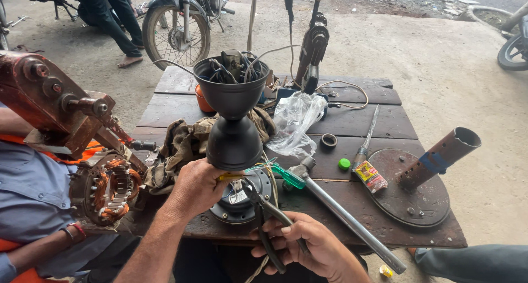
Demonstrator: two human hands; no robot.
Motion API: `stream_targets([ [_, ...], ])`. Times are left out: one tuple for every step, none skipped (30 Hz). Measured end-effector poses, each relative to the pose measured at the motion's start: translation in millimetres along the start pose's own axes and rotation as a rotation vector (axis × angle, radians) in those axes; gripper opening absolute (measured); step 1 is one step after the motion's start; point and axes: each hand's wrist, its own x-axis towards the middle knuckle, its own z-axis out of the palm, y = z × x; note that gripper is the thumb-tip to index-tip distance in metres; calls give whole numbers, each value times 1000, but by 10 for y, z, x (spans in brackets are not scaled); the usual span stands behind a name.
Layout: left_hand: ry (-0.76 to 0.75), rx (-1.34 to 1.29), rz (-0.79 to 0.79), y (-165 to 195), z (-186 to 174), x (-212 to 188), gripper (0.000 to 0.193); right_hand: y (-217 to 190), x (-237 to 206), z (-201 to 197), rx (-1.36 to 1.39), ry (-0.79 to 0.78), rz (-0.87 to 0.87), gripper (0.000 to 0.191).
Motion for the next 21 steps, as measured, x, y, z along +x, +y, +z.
stream_targets([
  [0,-10,-9,-5,0,-3,25,3,-15,-8,-5,4,-3,50],
  [1,-20,-18,-10,1,-5,25,4,-24,-17,4,4,5,49],
  [3,-31,-29,-17,1,-5,25,3,-30,-26,12,4,14,48],
  [11,-53,-34,-24,0,-10,23,4,-34,-32,21,4,20,47],
  [16,-75,-36,-31,2,-9,21,13,-29,-32,28,-4,7,47],
  [22,-98,-38,-36,8,-5,20,21,-20,-28,34,-13,-5,47],
  [17,-111,-51,-39,23,2,18,21,-6,-24,37,-23,-16,47],
  [12,-124,-67,-41,37,-5,15,32,5,-13,52,-20,-13,45],
  [6,-137,-82,-48,46,-8,13,37,21,-2,68,-18,-12,44],
  [11,-147,-86,-56,53,-11,13,38,33,8,82,-17,-10,43],
  [16,-158,-92,-66,60,-16,13,40,33,18,98,-16,-19,41],
  [20,-169,-98,-73,64,-31,13,46,26,29,114,-15,-27,39],
  [24,-176,-96,-79,72,-44,12,48,22,38,129,-13,-35,38],
  [29,-184,-92,-82,80,-53,12,48,14,43,139,-4,-20,36],
  [33,-193,-87,-86,88,-57,12,43,10,44,149,6,-8,34],
  [38,-186,-87,-85,93,-68,12,42,4,46,160,16,4,33],
  [43,-179,-87,-84,98,-75,13,35,1,43,150,12,6,33],
  [47,-173,-87,-82,101,-79,13,27,0,40,141,8,8,33],
  [50,-184,-78,-79,106,-80,14,22,-4,38,134,6,10,33],
  [54,-197,-70,-73,109,-87,14,21,-9,40,130,10,6,31],
  [62,-209,-62,-71,110,-86,14,9,-6,37,123,12,3,30],
])
